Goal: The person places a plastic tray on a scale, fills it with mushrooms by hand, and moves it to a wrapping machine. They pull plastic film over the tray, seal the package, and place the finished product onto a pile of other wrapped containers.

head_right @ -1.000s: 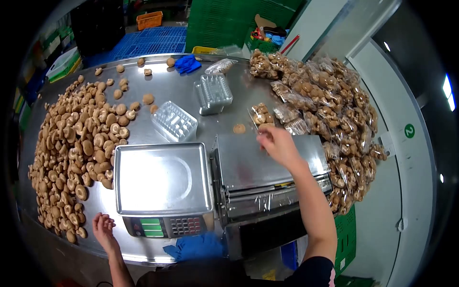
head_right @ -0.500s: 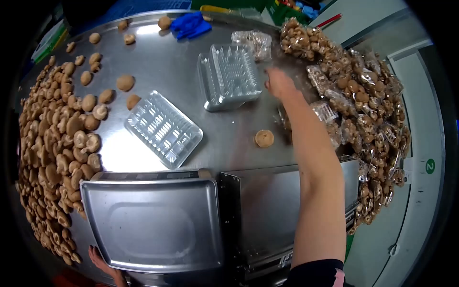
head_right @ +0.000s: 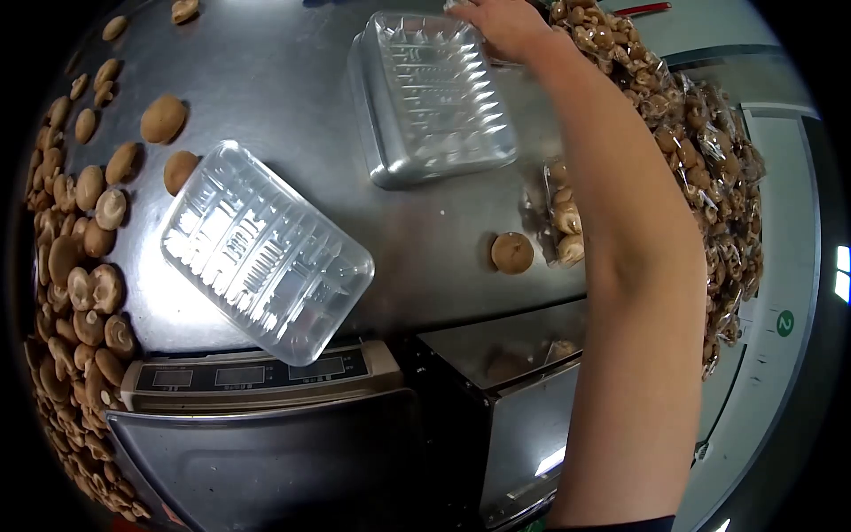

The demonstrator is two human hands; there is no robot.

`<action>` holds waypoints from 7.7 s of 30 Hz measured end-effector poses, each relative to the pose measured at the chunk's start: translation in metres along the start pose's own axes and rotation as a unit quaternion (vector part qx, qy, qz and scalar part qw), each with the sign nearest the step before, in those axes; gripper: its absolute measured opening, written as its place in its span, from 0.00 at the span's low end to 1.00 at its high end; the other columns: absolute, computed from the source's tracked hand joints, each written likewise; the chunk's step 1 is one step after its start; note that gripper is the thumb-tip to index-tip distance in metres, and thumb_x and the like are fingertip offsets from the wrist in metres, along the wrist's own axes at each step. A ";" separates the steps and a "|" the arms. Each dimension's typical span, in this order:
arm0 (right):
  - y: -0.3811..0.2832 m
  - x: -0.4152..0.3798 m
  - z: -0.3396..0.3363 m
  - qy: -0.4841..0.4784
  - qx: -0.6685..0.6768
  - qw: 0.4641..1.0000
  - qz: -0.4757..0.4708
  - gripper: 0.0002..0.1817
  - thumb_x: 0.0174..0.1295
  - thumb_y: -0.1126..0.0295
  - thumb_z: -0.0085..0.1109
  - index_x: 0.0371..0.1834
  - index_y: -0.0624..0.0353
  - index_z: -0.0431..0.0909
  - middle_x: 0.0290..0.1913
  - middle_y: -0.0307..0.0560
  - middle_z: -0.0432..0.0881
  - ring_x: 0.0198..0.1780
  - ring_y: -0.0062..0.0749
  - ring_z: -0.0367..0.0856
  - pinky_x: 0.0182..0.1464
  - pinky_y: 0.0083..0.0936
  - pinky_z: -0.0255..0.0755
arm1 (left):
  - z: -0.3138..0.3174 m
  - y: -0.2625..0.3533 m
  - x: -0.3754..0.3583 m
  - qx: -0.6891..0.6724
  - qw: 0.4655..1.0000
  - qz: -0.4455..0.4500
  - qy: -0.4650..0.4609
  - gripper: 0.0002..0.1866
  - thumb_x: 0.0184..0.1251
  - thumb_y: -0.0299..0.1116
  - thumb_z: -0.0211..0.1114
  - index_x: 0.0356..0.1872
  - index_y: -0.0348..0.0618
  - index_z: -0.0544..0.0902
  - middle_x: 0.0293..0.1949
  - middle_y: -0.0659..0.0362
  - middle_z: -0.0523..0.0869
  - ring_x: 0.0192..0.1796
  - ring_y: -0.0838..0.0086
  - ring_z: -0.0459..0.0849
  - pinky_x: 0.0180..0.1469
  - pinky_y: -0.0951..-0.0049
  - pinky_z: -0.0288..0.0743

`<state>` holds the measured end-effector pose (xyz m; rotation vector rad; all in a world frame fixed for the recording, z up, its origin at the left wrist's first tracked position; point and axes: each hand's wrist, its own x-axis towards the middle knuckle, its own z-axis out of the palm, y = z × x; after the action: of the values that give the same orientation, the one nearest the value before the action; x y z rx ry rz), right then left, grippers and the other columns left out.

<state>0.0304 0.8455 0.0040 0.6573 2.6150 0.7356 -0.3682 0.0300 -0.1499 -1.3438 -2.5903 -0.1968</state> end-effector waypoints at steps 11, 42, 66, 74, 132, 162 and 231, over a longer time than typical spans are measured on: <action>0.039 -0.082 0.060 0.120 0.113 0.945 0.283 0.20 0.61 0.63 0.59 0.57 0.53 0.75 0.57 0.52 0.77 0.49 0.47 0.80 0.55 0.35 0.73 | 0.013 0.009 0.008 -0.010 1.000 -0.008 0.001 0.33 0.67 0.56 0.54 0.58 0.33 0.72 0.62 0.44 0.72 0.61 0.50 0.74 0.59 0.51 0.68; -0.054 -0.010 0.038 0.000 0.508 0.824 0.252 0.18 0.69 0.58 0.48 0.51 0.60 0.77 0.37 0.44 0.82 0.40 0.23 0.81 0.43 0.23 0.74 | 0.004 -0.013 0.006 -0.019 1.000 0.015 0.000 0.33 0.68 0.56 0.52 0.57 0.32 0.72 0.62 0.44 0.72 0.61 0.50 0.73 0.60 0.51 0.67; -0.157 -0.126 -0.237 -0.288 0.699 0.627 0.187 0.32 0.56 0.51 0.67 0.57 0.61 0.71 0.49 0.49 0.78 0.46 0.31 0.82 0.42 0.30 0.83 | -0.043 0.048 0.015 -0.055 0.985 -0.162 0.022 0.17 0.59 0.30 0.59 0.49 0.35 0.78 0.57 0.47 0.77 0.61 0.54 0.72 0.63 0.57 0.64; -0.264 -0.042 -0.235 0.085 0.345 0.933 0.049 0.46 0.50 0.47 0.70 0.62 0.74 0.64 0.57 0.66 0.74 0.59 0.51 0.74 0.58 0.37 0.71 | -0.046 0.045 0.011 -0.147 0.974 -0.157 0.068 0.15 0.56 0.23 0.58 0.46 0.39 0.75 0.58 0.47 0.74 0.62 0.53 0.68 0.66 0.57 0.55; -0.415 -0.096 -0.426 0.021 0.757 0.653 0.010 0.15 0.68 0.73 0.49 0.57 0.57 0.75 0.35 0.45 0.83 0.27 0.21 0.80 0.31 0.18 0.74 | -0.181 -0.012 0.047 -0.783 0.585 -0.191 -0.093 0.26 0.69 0.35 0.58 0.65 0.38 0.64 0.62 0.48 0.71 0.54 0.66 0.80 0.51 0.71 0.76; -0.750 0.093 -0.431 -0.143 0.884 0.440 0.068 0.18 0.67 0.80 0.38 0.57 0.78 0.67 0.39 0.62 0.82 0.21 0.31 0.81 0.17 0.22 0.74 | -0.074 -0.187 0.090 -0.723 0.427 -0.537 0.086 0.10 0.64 0.16 0.44 0.45 0.34 0.68 0.29 0.52 0.75 0.17 0.71 0.75 0.11 0.78 0.63; -0.482 -0.282 -0.296 0.236 0.578 0.718 0.307 0.34 0.49 0.71 0.69 0.62 0.61 0.68 0.59 0.55 0.72 0.61 0.50 0.67 0.64 0.37 0.63 | -0.048 0.092 0.180 -0.327 0.937 0.106 0.059 0.11 0.59 0.27 0.60 0.44 0.40 0.81 0.49 0.49 0.78 0.51 0.54 0.76 0.54 0.60 0.69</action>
<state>-0.0273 0.2165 0.0290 1.9324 3.0915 -0.9460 -0.3871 0.2145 -0.0568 -1.7250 -2.3336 -1.1418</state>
